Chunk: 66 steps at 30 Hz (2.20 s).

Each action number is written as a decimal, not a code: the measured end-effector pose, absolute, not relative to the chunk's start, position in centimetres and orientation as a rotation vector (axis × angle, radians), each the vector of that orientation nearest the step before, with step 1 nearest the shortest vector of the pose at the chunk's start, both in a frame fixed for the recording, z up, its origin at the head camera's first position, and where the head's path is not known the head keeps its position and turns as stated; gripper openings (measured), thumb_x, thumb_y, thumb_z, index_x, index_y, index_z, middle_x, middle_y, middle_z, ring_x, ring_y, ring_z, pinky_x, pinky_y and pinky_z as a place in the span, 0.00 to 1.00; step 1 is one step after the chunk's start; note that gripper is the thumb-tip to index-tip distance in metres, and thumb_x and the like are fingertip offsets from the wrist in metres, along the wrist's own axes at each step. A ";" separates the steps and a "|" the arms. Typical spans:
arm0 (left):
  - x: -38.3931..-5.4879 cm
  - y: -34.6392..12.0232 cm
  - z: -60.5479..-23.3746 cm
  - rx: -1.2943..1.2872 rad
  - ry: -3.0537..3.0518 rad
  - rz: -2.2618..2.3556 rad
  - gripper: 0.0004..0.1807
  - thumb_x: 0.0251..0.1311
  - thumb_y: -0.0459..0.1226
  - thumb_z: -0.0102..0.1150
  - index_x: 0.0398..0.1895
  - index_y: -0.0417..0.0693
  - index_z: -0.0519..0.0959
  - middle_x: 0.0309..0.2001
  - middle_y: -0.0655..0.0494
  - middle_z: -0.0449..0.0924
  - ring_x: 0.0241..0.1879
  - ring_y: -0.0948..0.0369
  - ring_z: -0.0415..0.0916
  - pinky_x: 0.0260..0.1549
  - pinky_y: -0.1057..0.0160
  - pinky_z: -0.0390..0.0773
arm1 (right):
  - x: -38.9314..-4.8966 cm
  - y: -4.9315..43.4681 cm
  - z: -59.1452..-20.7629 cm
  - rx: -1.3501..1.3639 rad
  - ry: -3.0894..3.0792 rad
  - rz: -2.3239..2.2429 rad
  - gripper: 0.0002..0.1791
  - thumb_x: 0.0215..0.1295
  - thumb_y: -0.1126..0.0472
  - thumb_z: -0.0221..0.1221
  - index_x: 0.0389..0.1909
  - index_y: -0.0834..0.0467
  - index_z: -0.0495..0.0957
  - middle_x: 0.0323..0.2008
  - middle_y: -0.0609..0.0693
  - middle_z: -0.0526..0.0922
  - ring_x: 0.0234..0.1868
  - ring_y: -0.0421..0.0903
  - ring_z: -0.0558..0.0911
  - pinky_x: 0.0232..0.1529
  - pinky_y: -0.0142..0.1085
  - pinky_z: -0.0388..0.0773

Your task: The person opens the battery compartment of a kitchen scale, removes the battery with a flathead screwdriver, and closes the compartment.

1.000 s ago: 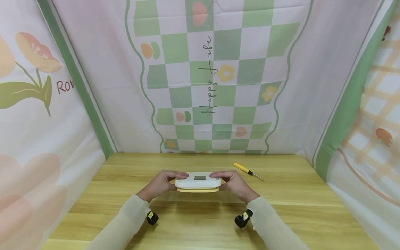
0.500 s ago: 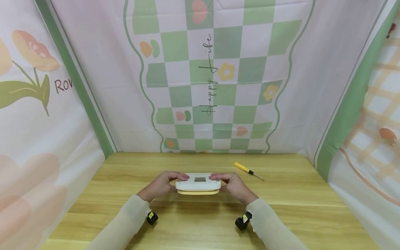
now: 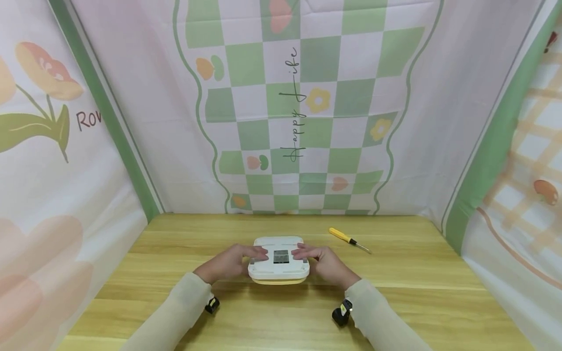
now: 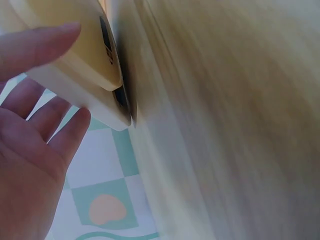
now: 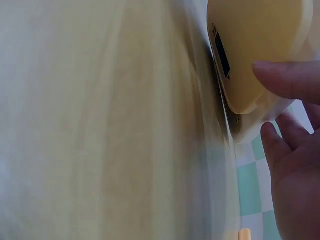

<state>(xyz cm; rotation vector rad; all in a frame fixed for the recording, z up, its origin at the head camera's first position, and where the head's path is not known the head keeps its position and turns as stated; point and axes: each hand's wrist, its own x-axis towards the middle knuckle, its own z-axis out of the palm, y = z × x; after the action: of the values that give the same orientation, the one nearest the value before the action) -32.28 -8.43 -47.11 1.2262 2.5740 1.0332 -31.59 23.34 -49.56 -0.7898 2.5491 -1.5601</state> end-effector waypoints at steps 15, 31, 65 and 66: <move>-31.1 -7.9 -46.3 1.005 2.549 0.850 0.42 0.41 0.39 0.80 0.64 0.64 0.74 0.69 0.69 0.62 0.71 0.62 0.53 0.70 0.52 0.55 | -31.2 23.6 -49.3 -0.907 2.622 -1.360 0.28 0.48 0.73 0.70 0.51 0.47 0.84 0.58 0.45 0.79 0.69 0.55 0.63 0.68 0.53 0.56; -31.2 -7.6 -46.9 1.106 2.621 0.702 0.45 0.41 0.41 0.79 0.68 0.55 0.70 0.73 0.60 0.58 0.73 0.56 0.50 0.70 0.51 0.54 | -30.3 23.1 -48.8 -0.921 2.677 -1.104 0.36 0.42 0.70 0.73 0.58 0.50 0.79 0.65 0.44 0.72 0.72 0.55 0.57 0.68 0.56 0.57; -30.6 -7.3 -47.7 1.258 2.692 0.530 0.39 0.42 0.37 0.76 0.64 0.50 0.75 0.71 0.52 0.62 0.71 0.51 0.53 0.69 0.52 0.57 | -30.2 23.5 -49.6 -1.014 2.675 -0.921 0.41 0.40 0.57 0.77 0.62 0.52 0.76 0.66 0.40 0.69 0.73 0.52 0.55 0.70 0.55 0.54; -30.6 -7.3 -47.7 1.266 2.690 0.529 0.39 0.42 0.36 0.76 0.63 0.50 0.75 0.71 0.52 0.62 0.71 0.51 0.54 0.69 0.53 0.57 | -30.2 23.5 -49.6 -1.017 2.675 -0.920 0.41 0.40 0.57 0.77 0.62 0.52 0.76 0.66 0.40 0.69 0.73 0.53 0.55 0.70 0.55 0.54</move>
<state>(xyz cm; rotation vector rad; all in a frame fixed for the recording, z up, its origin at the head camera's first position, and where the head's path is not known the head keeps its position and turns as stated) -30.59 -7.26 -47.70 1.2659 2.6904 0.5287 -30.21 23.52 -49.61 -1.0174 2.6752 -0.9200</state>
